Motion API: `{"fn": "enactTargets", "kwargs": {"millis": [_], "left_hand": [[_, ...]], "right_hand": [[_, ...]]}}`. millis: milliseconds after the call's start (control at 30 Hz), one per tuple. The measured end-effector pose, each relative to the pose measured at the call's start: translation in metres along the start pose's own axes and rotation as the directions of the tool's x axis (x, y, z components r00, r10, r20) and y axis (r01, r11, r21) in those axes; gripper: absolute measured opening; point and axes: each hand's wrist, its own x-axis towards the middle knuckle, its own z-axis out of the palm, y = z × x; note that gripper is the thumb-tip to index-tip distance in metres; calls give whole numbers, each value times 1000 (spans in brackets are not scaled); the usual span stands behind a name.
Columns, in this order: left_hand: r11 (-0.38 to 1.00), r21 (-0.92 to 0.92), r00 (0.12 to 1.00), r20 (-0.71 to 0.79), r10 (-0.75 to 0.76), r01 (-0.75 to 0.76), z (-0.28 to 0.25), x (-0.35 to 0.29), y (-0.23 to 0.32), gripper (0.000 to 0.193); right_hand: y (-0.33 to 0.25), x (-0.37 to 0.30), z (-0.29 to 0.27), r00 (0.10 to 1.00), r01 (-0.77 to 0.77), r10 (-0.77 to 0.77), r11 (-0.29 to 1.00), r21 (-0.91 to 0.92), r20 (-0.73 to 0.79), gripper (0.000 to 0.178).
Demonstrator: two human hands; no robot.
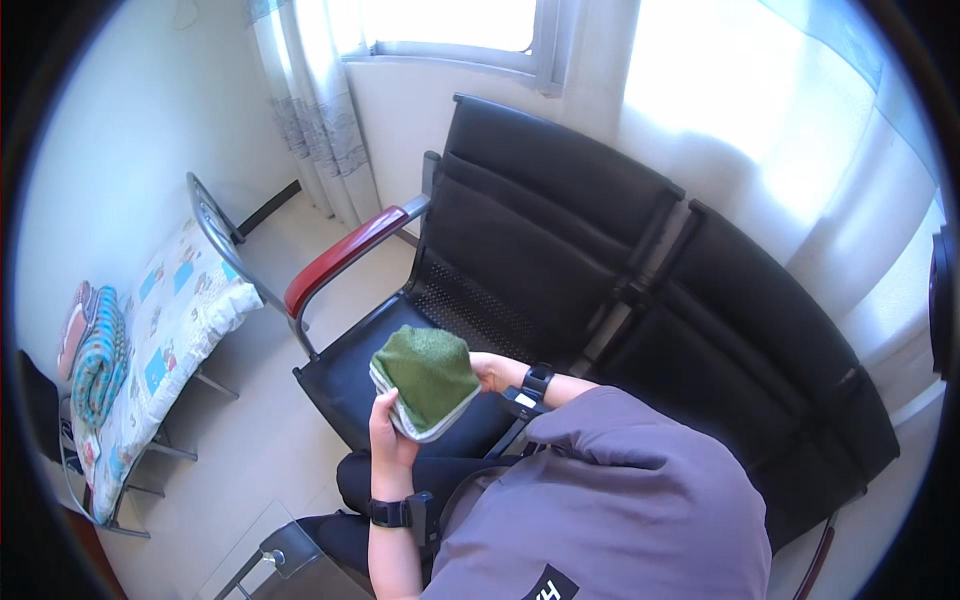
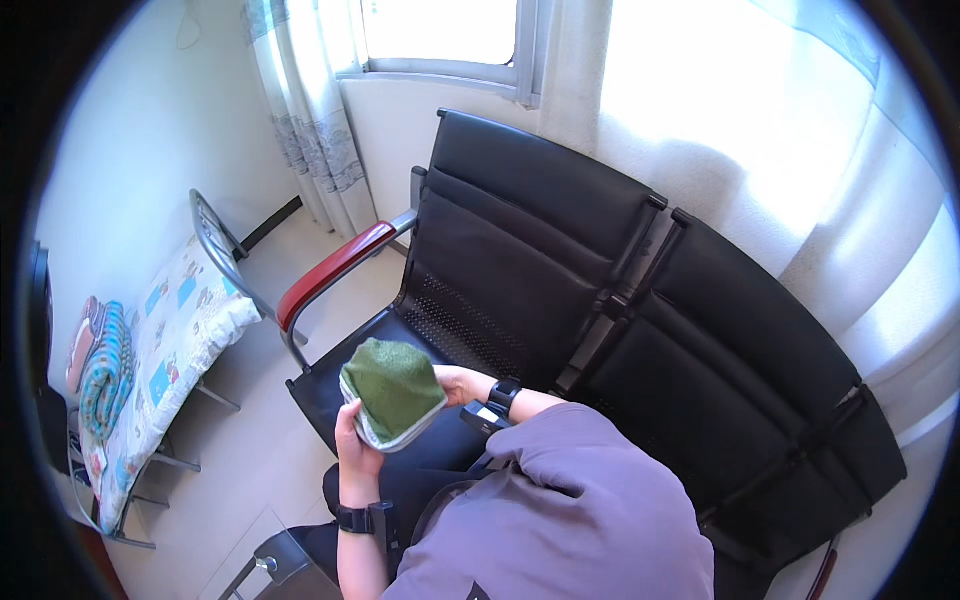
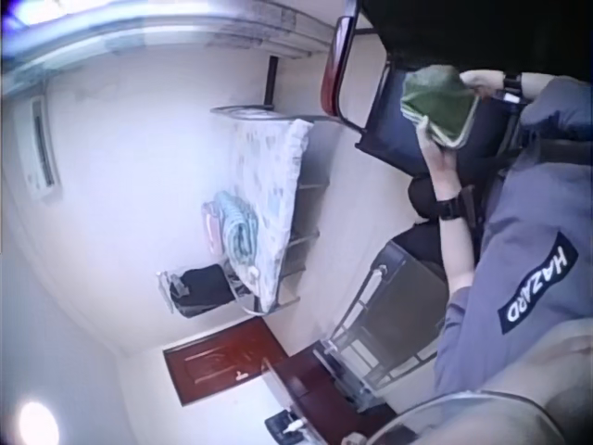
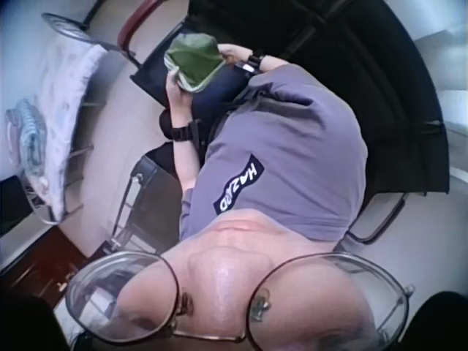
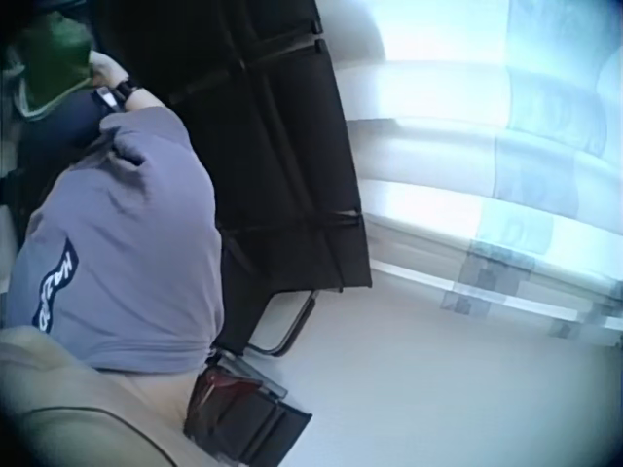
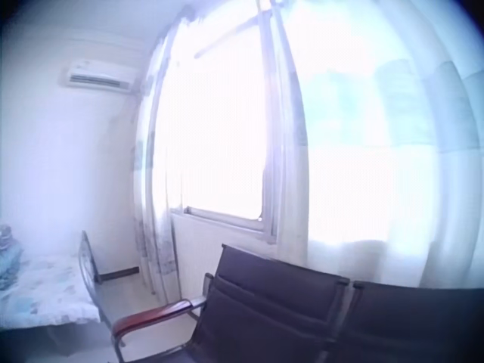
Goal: The person wipes the seat and backrest surfaces of a row of black office chairs using a green cloth.
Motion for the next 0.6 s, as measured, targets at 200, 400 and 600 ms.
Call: {"fn": "enactTargets", "kwargs": {"millis": [200, 400, 600], "left_hand": [[902, 423, 996, 28, 81, -85, 7, 30, -9, 36], [812, 581, 972, -160, 173, -48, 14, 33, -3, 46], [805, 593, 974, -198, 111, 28, -28, 18, 11, 38]], "right_hand": [[16, -31, -47, 986, 161, -150, 969, 189, -71, 28], [-25, -107, -48, 838, 538, -477, 804, 255, -265, 29], [-113, -222, 36, -25, 848, -878, 234, -475, -478, 36]]}}
